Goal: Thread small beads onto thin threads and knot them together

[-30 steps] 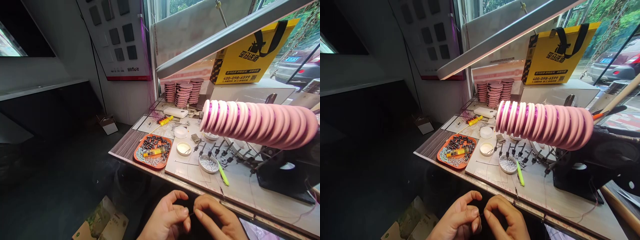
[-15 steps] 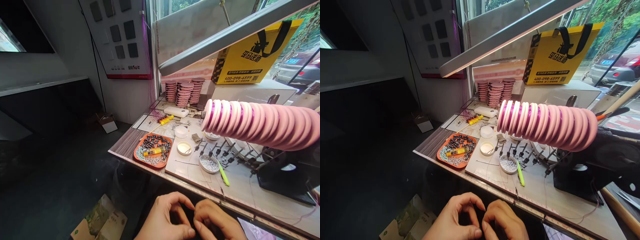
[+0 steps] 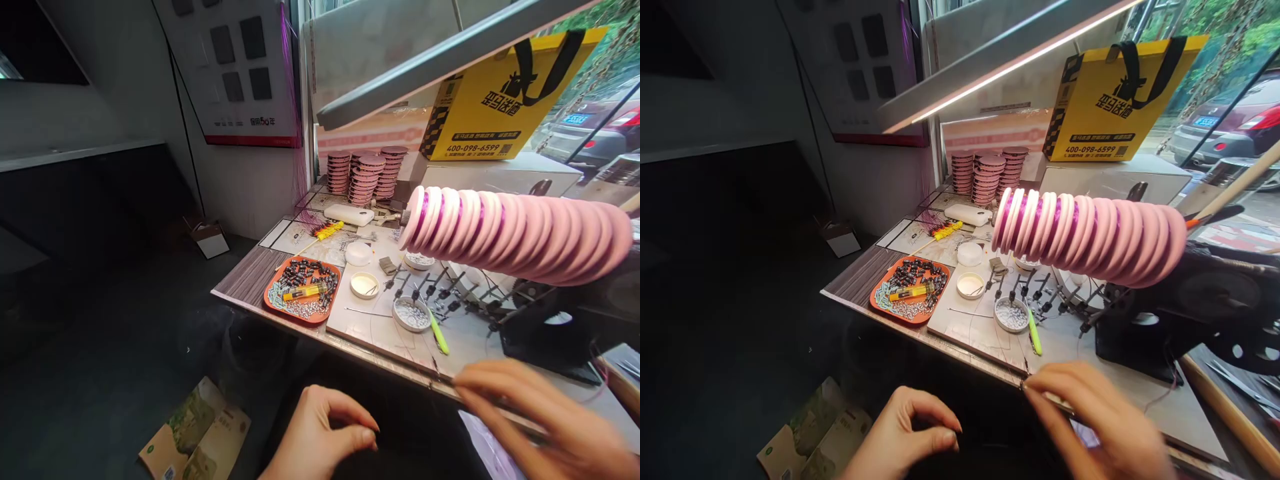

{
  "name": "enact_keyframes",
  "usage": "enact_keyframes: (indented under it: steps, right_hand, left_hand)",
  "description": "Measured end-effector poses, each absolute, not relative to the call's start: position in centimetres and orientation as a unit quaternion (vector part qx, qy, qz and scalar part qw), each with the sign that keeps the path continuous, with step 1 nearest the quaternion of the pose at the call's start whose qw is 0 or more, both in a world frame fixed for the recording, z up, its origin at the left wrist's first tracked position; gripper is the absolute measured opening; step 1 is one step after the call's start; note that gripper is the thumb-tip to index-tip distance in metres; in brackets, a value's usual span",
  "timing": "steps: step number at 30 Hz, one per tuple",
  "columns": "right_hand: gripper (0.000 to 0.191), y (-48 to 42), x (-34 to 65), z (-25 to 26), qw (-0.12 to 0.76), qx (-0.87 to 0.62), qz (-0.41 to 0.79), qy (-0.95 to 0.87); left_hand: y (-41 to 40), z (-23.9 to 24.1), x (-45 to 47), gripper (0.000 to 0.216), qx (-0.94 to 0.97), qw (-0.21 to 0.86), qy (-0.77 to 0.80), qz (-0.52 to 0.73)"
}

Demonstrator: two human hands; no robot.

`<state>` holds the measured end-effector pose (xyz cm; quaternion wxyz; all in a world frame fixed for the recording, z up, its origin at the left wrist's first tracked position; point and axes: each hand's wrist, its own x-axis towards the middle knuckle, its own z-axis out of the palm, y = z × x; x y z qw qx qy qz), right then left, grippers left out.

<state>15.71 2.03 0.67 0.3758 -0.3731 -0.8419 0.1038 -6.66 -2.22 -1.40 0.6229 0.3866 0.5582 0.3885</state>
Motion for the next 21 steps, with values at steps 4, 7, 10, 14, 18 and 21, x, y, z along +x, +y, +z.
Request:
enact_keyframes:
  steps: [4, 7, 10, 14, 18, 21]
  right_hand:
    - [0.027, 3.3, 18.0, 1.4, 0.279, -0.317, 0.019, -0.906]
    - [0.045, 3.5, 17.1, 0.4, 0.234, -0.22, -0.094, -0.942]
    - [0.047, 3.8, 16.2, -0.5, 0.221, -0.167, -0.168, -0.946]
    - [0.041, 4.1, 16.5, -0.8, 0.223, -0.15, -0.162, -0.95]
    - [0.048, 1.9, 15.9, -2.0, 0.272, -0.159, -0.105, -0.943]
    - [0.048, -1.1, 13.5, -4.2, 0.305, -0.166, 0.018, -0.938]
  left_hand:
    - [-2.1, -2.5, -7.1, 0.016, 0.33, 0.667, 0.52, 0.42]
    - [-2.2, -3.3, -7.4, 0.021, 0.319, 0.679, 0.511, 0.421]
    - [-2.5, -3.4, -7.6, 0.02, 0.323, 0.668, 0.518, 0.426]
    - [-2.8, -2.8, -7.9, 0.02, 0.313, 0.659, 0.534, 0.428]
    - [-3.0, -2.0, -8.8, 0.022, 0.304, 0.621, 0.566, 0.448]
    - [-3.0, -1.4, -10.0, 0.02, 0.328, 0.585, 0.586, 0.455]
